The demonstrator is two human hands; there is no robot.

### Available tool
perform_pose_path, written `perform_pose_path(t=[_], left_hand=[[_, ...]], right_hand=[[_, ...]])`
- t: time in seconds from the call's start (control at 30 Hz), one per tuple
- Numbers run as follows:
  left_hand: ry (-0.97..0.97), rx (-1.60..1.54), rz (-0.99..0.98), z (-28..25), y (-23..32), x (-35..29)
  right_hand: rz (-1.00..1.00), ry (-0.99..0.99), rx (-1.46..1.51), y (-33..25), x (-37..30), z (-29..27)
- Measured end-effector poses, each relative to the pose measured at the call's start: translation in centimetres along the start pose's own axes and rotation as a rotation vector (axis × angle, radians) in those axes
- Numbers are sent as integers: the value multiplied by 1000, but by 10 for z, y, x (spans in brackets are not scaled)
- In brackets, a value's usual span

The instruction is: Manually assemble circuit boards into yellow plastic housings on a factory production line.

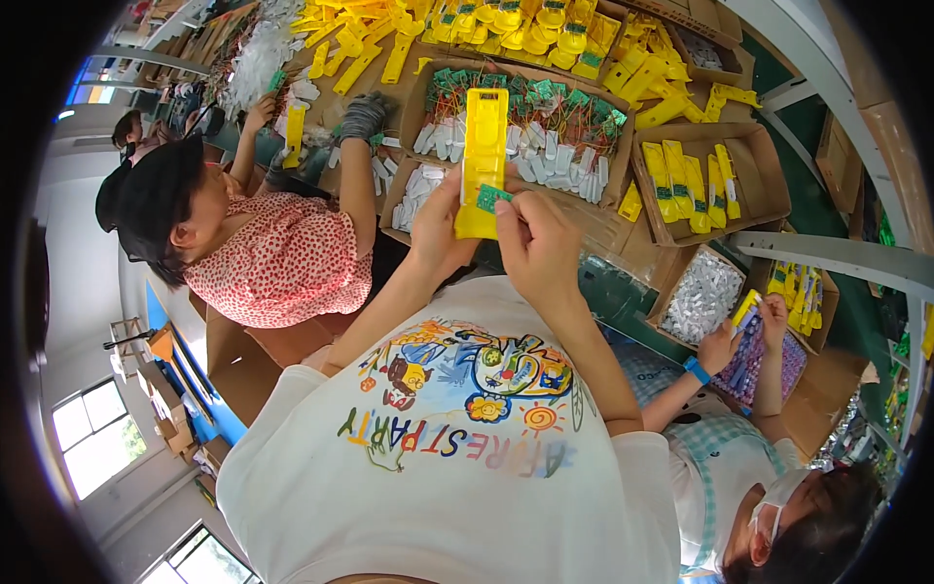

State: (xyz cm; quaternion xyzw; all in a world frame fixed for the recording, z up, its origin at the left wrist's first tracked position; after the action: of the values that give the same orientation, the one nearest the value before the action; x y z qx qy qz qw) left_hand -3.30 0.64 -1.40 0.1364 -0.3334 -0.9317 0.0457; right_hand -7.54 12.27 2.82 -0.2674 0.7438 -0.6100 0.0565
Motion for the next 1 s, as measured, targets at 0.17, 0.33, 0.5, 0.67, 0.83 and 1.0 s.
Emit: perform_pose_path(t=[0.17, 0.33, 0.5, 0.67, 0.83, 1.0], left_hand=[[-68, 13, -16, 10, 0, -6], [-92, 59, 13, 7, 3, -4], [-115, 75, 54, 7, 7, -1], [-90, 92, 50, 12, 9, -4], [-21, 103, 29, 11, 7, -2], [187, 490, 287, -1, 6, -6]], right_hand=[[-123, 52, -52, -12, 3, 2], [-119, -125, -88, -8, 6, 2], [-247, 16, -138, -12, 3, 7], [-196, -12, -140, -15, 7, 5], [42, -224, 32, 3, 16, 2], [27, -115, -70, 16, 13, 10]])
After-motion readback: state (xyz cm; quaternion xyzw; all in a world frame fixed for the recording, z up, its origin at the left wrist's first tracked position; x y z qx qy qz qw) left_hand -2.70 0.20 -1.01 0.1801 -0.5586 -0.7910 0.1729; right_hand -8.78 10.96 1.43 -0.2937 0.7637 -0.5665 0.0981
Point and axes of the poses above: each hand's wrist, its own x-axis towards the middle knuckle, its own z-axis out of the palm, y = z × x, the point moved 4 cm from there along x, towards the middle knuckle, and after that the axes turned 3 degrees about x, right-handed, at the moved point
